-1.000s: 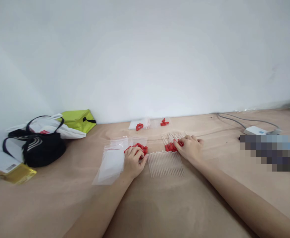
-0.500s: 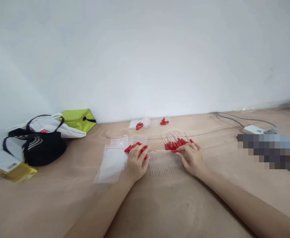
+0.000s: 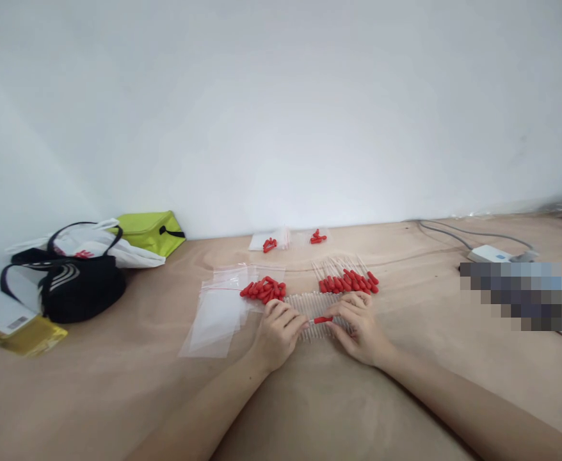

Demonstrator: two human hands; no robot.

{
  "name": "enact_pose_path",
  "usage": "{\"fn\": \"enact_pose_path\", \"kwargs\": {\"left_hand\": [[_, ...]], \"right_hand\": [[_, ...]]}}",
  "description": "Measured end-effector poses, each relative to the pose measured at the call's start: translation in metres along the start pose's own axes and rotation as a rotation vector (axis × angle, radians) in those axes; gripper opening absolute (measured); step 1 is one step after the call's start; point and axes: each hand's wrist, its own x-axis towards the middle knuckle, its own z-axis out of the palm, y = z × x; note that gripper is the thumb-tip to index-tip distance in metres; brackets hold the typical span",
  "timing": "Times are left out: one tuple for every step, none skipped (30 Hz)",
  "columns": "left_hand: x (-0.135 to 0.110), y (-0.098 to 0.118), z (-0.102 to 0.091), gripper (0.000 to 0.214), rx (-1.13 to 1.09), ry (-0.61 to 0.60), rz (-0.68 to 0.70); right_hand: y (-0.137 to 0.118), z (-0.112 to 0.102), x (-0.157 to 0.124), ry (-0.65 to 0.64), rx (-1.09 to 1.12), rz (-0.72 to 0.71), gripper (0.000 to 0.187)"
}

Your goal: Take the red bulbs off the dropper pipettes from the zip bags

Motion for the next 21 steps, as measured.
{"fn": "enact_pose_path", "kwargs": {"left_hand": [[0.000,0.000,0.000,0.020,0.002,0.001,-0.009],[0.000,0.001,0.000,0.021,0.004,-0.002,-0.011],[0.001,0.001,0.000,0.022,0.008,-0.013,-0.008],[0.001,0.001,-0.001,0.023,0.011,-0.028,0.001],[0.001,0.001,-0.001,0.024,0.012,-0.046,0.012],[0.001,0.000,-0.002,0.025,0.013,-0.068,0.019],[0.000,0.000,-0.002,0.026,0.012,-0.087,0.019],[0.000,0.000,-0.003,0.027,0.011,-0.098,0.014],[-0.001,0.000,-0.004,0.027,0.010,-0.102,0.007],[-0.001,0.001,-0.004,0.028,0.010,-0.102,0.001],[-0.001,0.001,-0.005,0.028,0.010,-0.100,-0.005],[-0.001,0.002,-0.005,0.028,0.010,-0.096,-0.008],[-0.002,0.003,-0.006,0.028,0.008,-0.093,-0.011],[-0.002,0.004,-0.006,0.028,0.006,-0.091,-0.012],[-0.002,0.004,-0.007,0.028,0.004,-0.091,-0.013],[-0.003,0.002,-0.007,0.028,0.002,-0.089,-0.015],[-0.004,0.000,-0.008,0.028,0.003,-0.088,-0.020],[-0.007,-0.004,-0.010,0.028,0.010,-0.085,-0.035],[-0.010,-0.009,-0.012,0.029,0.024,-0.076,-0.060],[-0.014,-0.015,-0.014,0.029,0.039,-0.067,-0.088],[-0.018,-0.020,-0.016,0.028,0.059,-0.048,-0.129]], "right_hand": [[-0.001,0.001,0.000,0.006,-0.020,-0.009,0.013],[-0.002,0.002,0.001,0.017,-0.039,-0.024,0.014],[-0.002,0.004,0.001,0.032,-0.056,-0.041,0.014],[-0.002,0.005,0.000,0.047,-0.072,-0.056,0.014],[-0.002,0.007,0.000,0.060,-0.087,-0.069,0.014],[-0.001,0.008,0.000,0.068,-0.099,-0.079,0.013],[0.000,0.008,-0.001,0.073,-0.108,-0.086,0.014],[0.001,0.009,-0.002,0.079,-0.114,-0.091,0.014],[0.002,0.009,-0.003,0.082,-0.117,-0.096,0.015],[0.002,0.009,-0.003,0.083,-0.119,-0.100,0.015],[0.002,0.009,-0.004,0.080,-0.120,-0.105,0.015],[0.001,0.008,-0.004,0.074,-0.121,-0.108,0.015],[0.000,0.008,-0.005,0.067,-0.121,-0.109,0.016],[0.000,0.008,-0.005,0.060,-0.118,-0.112,0.016],[-0.001,0.007,-0.005,0.051,-0.114,-0.115,0.016],[0.000,0.006,-0.005,0.045,-0.111,-0.116,0.016],[0.002,0.004,-0.006,0.042,-0.111,-0.109,0.017],[0.006,0.002,-0.007,0.044,-0.118,-0.093,0.018],[0.010,-0.001,-0.008,0.053,-0.133,-0.066,0.019],[0.016,-0.004,-0.009,0.064,-0.152,-0.031,0.020],[0.022,-0.007,-0.011,0.081,-0.175,0.010,0.021]]}}
